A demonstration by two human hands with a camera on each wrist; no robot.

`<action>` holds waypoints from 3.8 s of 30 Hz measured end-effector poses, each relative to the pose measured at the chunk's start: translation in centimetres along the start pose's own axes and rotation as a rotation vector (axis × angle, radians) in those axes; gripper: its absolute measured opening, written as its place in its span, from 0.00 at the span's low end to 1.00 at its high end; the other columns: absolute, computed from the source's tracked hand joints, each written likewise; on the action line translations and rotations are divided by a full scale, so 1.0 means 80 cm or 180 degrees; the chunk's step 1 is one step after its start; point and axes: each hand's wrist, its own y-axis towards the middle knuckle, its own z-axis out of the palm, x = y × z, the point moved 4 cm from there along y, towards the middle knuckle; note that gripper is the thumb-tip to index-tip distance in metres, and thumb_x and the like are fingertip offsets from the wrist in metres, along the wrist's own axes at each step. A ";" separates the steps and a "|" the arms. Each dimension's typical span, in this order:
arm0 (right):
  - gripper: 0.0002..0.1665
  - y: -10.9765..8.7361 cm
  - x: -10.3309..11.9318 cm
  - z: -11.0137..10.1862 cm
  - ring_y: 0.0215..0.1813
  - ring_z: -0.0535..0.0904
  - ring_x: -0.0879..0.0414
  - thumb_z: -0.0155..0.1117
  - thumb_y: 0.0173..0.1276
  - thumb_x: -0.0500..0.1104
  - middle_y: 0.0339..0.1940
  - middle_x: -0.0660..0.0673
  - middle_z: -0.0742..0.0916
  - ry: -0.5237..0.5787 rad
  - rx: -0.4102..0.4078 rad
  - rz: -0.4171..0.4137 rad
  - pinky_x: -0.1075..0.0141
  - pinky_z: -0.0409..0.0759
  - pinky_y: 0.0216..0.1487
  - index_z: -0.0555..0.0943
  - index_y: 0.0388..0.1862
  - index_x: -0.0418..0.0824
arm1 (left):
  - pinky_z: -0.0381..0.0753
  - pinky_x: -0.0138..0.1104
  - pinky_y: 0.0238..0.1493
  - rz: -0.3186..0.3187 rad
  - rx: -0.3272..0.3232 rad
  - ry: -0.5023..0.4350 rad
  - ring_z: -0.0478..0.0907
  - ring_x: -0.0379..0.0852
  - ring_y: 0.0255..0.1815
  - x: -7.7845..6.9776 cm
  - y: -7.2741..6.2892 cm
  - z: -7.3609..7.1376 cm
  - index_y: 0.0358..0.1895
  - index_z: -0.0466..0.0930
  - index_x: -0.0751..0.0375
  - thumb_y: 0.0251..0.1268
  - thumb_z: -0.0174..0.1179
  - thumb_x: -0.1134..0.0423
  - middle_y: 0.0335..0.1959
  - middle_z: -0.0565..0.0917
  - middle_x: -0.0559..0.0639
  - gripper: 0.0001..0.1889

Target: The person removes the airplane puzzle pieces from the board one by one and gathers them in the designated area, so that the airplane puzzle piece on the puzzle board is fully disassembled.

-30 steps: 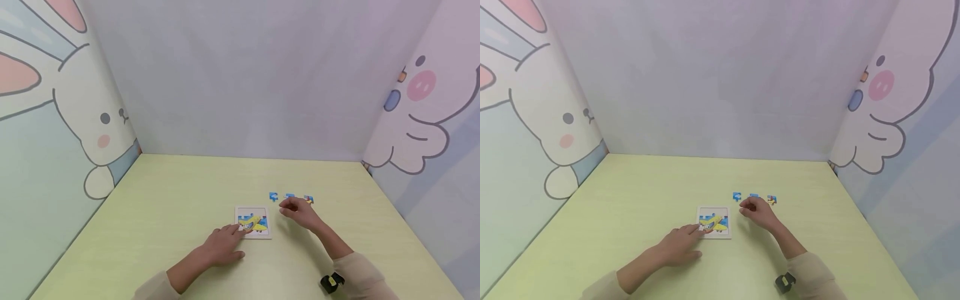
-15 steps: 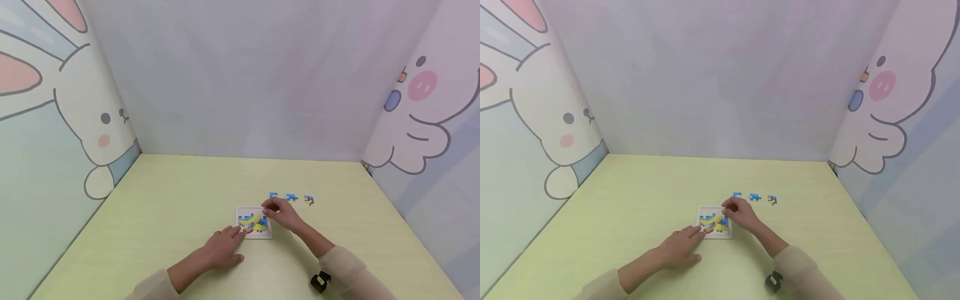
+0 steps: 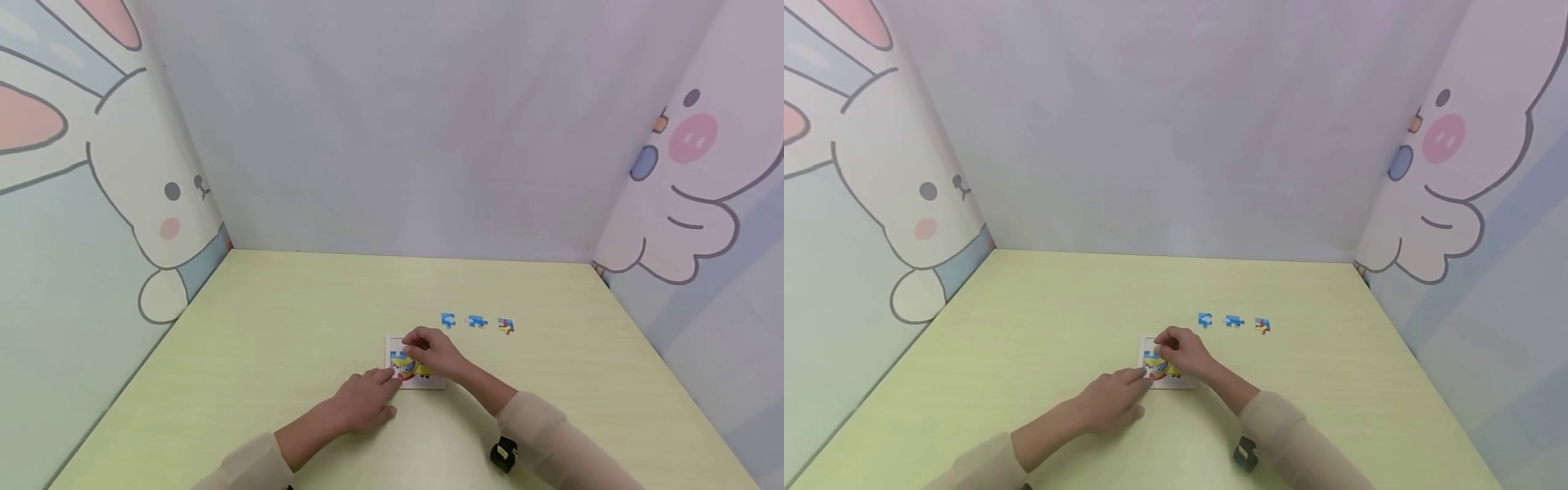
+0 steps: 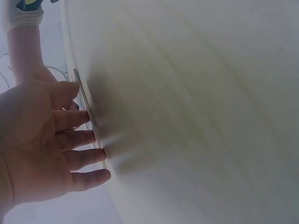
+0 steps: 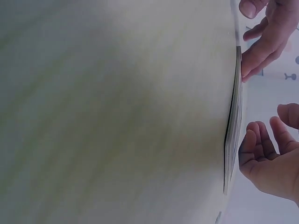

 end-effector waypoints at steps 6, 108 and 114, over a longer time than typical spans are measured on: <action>0.07 0.006 -0.007 0.009 0.36 0.72 0.54 0.60 0.66 0.37 0.32 0.50 0.79 -0.0216 0.0081 0.0274 0.65 0.73 0.38 0.80 0.42 0.37 | 0.73 0.47 0.47 -0.0012 0.0158 -0.0033 0.64 0.51 0.63 0.000 -0.002 0.004 0.65 0.68 0.56 0.64 0.55 0.47 0.65 0.67 0.52 0.29; 0.11 -0.019 -0.003 -0.039 0.30 0.75 0.53 0.68 0.59 0.43 0.29 0.46 0.82 0.0613 0.0170 0.0353 0.57 0.76 0.36 0.82 0.35 0.36 | 0.70 0.50 0.50 -0.0075 0.0322 -0.0201 0.61 0.50 0.66 -0.001 -0.003 0.001 0.65 0.67 0.55 0.56 0.60 0.40 0.67 0.65 0.51 0.36; 0.10 -0.027 -0.013 -0.053 0.30 0.76 0.52 0.67 0.60 0.41 0.30 0.46 0.82 0.0545 0.0106 0.0437 0.56 0.76 0.36 0.83 0.36 0.36 | 0.70 0.50 0.50 -0.0104 0.0290 -0.0199 0.61 0.50 0.65 -0.001 -0.003 0.002 0.65 0.67 0.55 0.56 0.59 0.40 0.66 0.65 0.51 0.35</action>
